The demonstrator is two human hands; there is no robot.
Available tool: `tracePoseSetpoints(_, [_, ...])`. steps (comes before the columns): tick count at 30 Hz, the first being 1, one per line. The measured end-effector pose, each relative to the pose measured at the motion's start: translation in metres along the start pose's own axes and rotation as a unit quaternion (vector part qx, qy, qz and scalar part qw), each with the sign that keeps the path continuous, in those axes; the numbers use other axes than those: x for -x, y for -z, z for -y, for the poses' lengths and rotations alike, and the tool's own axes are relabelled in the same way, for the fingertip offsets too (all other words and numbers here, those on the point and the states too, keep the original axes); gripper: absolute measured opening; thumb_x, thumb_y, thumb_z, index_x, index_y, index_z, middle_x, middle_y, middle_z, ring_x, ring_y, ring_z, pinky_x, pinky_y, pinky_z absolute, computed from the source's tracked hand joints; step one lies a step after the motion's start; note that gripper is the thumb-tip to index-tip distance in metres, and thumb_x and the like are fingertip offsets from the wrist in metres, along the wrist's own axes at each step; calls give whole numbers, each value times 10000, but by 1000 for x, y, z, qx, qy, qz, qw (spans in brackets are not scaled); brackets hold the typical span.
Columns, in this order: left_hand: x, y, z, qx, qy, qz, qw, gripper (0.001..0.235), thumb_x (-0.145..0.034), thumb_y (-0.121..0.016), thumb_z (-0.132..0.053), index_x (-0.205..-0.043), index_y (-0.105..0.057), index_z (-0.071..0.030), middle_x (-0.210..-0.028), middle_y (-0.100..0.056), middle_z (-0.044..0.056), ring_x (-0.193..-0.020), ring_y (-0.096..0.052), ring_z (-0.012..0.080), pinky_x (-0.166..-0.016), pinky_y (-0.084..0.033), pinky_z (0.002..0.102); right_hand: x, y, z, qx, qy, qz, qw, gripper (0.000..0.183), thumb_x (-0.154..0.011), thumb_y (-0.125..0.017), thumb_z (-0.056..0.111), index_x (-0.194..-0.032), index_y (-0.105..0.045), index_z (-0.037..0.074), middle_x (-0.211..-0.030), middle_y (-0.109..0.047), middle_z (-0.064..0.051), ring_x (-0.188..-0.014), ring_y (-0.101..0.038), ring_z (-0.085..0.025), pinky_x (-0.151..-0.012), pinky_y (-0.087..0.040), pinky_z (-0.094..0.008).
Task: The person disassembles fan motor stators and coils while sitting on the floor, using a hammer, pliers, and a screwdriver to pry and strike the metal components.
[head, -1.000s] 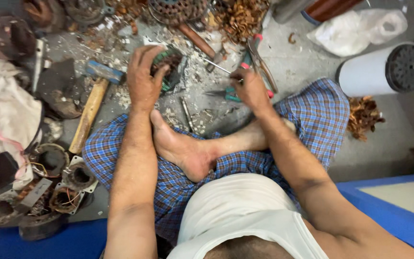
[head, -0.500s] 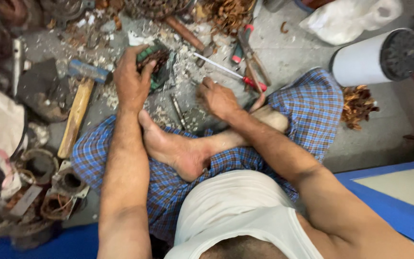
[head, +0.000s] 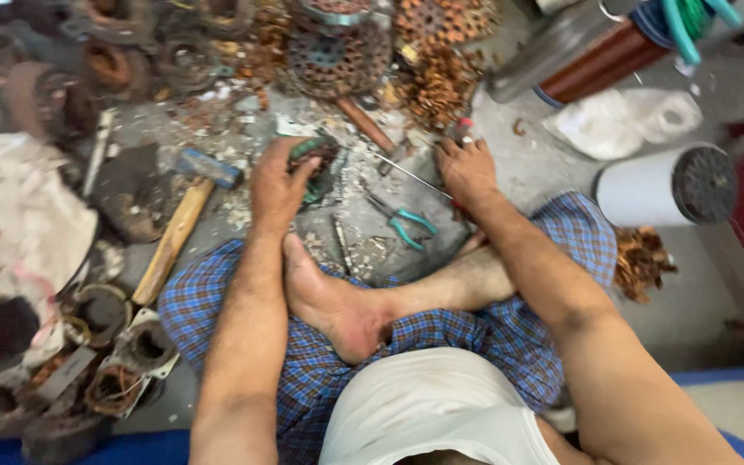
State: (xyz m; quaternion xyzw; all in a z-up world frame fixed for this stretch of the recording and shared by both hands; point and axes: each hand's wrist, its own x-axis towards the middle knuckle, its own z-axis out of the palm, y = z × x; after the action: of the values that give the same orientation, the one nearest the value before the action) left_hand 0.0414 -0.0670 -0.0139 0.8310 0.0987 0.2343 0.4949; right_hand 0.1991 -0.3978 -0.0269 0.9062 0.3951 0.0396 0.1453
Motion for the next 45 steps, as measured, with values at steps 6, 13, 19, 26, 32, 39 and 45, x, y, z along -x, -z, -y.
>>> tracePoseSetpoints(6, [3,-1,-8,12,34,5,999,359,-887,-819,-220,-1214,-685,-155,-1122,-733,75,-1020,-730,269,-849,-576,383,12,61,20,21,67,-150,986,322,-898,-596,183,-1201,-705,175,-1286,-711,-5,-1112,-634,-221,-907,-450,-424])
tracePoseSetpoints(13, [-6,6,-19,-163,54,31,985,365,-851,-856,-257,-1167,-699,-166,-1071,-742,67,-1045,-680,285,-877,-534,432,30,125,38,-68,-56,-224,971,382,-1019,-723,351,-1312,-660,115,-1203,-715,-59,-1055,-609,-242,-955,-404,-442])
tracePoseSetpoints(19, [-12,0,-20,-168,97,73,978,405,-876,-812,-231,-1238,-662,-130,-1146,-719,97,-1075,-674,279,-949,-530,443,39,165,32,-272,-117,-344,891,381,-1052,-773,291,-1313,-603,73,-1107,-676,-97,-1037,-618,-257,-960,-468,-443])
tracePoseSetpoints(26, [-12,-9,-15,-145,105,66,982,384,-929,-780,-233,-1255,-626,-101,-1190,-695,133,-1141,-652,295,-999,-519,469,25,146,65,-473,-110,-330,809,290,-1061,-761,240,-1197,-578,62,-1052,-696,-79,-888,-688,-150,-736,-584,-282])
tracePoseSetpoints(32, [-11,-10,-14,-155,84,59,983,434,-915,-793,-264,-1254,-591,-85,-1169,-679,162,-1124,-649,330,-985,-507,480,18,94,89,-571,-119,-236,777,392,-949,-769,297,-1166,-565,42,-1030,-701,-121,-895,-736,-173,-726,-641,-292])
tracePoseSetpoints(39, [-8,-14,-7,-152,90,41,983,420,-927,-793,-289,-1174,-539,-63,-1095,-679,164,-1089,-654,330,-949,-518,487,-2,90,86,-545,-182,35,818,369,-909,-797,335,-1130,-668,69,-1060,-762,-101,-946,-753,-234,-849,-622,-438])
tracePoseSetpoints(45, [-9,-16,-2,-138,99,38,985,377,-934,-785,-296,-1152,-555,-91,-1079,-688,131,-1066,-664,304,-921,-530,480,-30,158,70,-595,-55,-194,778,481,-918,-815,302,-1236,-606,8,-1063,-743,-153,-944,-735,-240,-812,-634,-410])
